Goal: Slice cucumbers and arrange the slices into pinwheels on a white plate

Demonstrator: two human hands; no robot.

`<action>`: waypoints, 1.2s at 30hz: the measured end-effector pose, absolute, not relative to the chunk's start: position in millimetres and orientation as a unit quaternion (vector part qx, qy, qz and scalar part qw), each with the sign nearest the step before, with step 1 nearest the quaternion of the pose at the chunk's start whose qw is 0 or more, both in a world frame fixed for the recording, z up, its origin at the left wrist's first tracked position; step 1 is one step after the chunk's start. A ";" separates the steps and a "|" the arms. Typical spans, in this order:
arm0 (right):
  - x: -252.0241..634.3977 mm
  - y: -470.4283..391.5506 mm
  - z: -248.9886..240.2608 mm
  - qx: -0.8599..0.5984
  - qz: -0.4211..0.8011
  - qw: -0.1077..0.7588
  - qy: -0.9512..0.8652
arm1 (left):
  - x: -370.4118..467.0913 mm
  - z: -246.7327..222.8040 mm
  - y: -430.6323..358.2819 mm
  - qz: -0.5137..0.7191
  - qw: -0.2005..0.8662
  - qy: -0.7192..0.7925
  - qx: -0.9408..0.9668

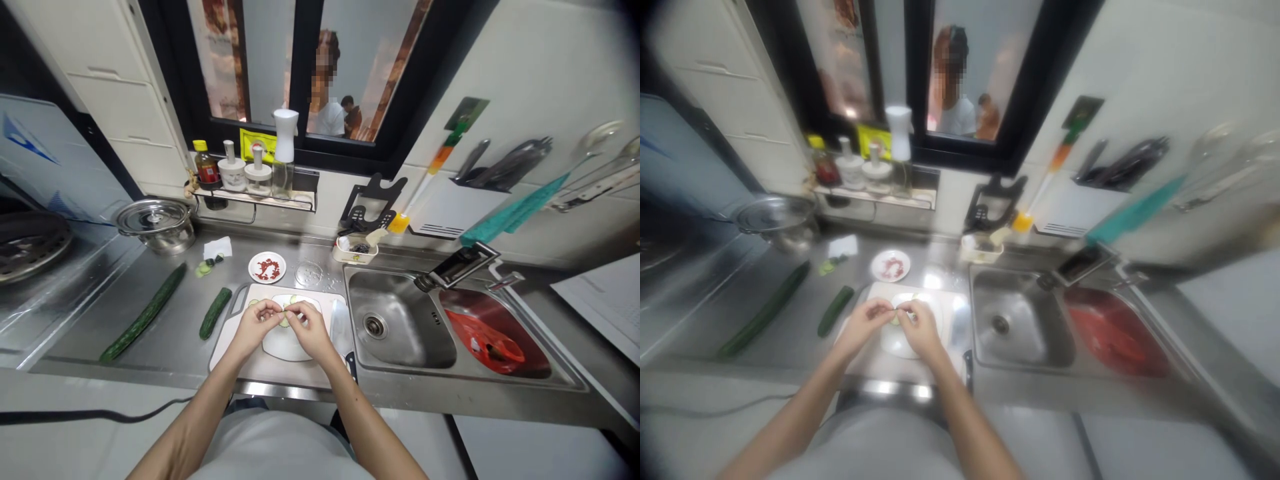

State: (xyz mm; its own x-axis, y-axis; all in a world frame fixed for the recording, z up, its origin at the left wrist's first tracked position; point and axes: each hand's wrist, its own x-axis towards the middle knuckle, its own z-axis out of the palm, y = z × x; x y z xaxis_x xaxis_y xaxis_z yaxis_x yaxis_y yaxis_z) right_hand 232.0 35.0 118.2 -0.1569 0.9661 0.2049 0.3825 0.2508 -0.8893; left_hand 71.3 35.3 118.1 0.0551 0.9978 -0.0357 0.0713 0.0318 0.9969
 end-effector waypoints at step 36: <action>240.3 23.7 127.7 -0.486 0.344 0.450 -0.666 | 80.6 117.1 29.2 0.427 0.782 0.398 0.219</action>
